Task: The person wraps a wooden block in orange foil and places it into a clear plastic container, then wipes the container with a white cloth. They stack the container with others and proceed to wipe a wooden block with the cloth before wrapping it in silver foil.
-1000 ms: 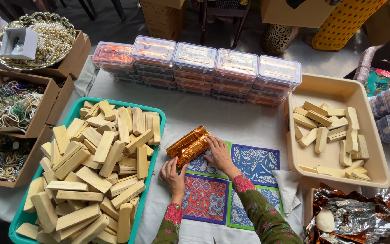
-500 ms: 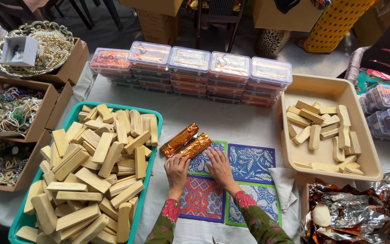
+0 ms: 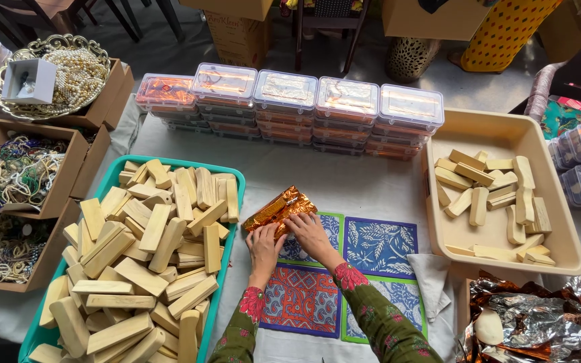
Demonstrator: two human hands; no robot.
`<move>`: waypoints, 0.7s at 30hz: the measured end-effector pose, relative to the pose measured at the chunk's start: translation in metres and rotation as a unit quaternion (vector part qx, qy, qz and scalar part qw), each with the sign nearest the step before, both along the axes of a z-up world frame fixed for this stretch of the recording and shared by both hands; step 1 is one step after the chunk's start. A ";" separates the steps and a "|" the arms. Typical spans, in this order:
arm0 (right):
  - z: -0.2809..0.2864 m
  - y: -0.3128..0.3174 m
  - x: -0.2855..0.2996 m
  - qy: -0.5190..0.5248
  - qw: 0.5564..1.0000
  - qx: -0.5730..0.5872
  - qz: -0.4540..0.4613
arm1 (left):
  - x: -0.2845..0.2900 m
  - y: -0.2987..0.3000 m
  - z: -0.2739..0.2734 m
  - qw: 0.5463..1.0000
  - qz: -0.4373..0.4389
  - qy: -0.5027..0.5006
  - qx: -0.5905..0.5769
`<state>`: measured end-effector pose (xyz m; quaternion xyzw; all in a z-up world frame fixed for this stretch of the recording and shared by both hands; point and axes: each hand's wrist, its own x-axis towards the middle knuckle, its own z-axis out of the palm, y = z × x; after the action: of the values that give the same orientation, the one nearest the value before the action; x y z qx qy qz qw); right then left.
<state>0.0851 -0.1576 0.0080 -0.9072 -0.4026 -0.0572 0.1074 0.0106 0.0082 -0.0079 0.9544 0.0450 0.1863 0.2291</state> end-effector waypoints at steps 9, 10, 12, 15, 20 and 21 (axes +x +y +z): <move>0.008 0.002 -0.002 -0.015 0.998 -0.055 -0.003 | 0.072 0.046 -0.051 0.996 0.064 0.039 0.050; 0.008 0.002 0.001 -0.017 0.998 -0.055 -0.005 | 0.078 0.048 -0.052 0.996 0.063 0.037 0.051; 0.008 0.005 0.005 0.011 0.997 -0.072 0.007 | 0.084 0.054 -0.054 0.990 0.050 0.131 0.021; 0.002 0.008 0.006 0.009 0.995 -0.097 0.002 | 0.081 0.052 -0.022 0.978 0.020 0.196 -0.063; 0.002 0.010 0.006 0.000 0.996 -0.084 0.002 | 0.069 0.036 -0.024 0.988 0.040 0.131 -0.068; 0.002 0.010 0.006 0.006 0.997 -0.074 0.003 | 0.066 0.032 -0.021 0.992 0.049 0.091 -0.075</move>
<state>0.0907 -0.1479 0.0096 -0.9119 -0.4077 -0.0220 0.0425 0.0762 0.0405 -0.0286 0.9440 0.1263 0.1058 0.2857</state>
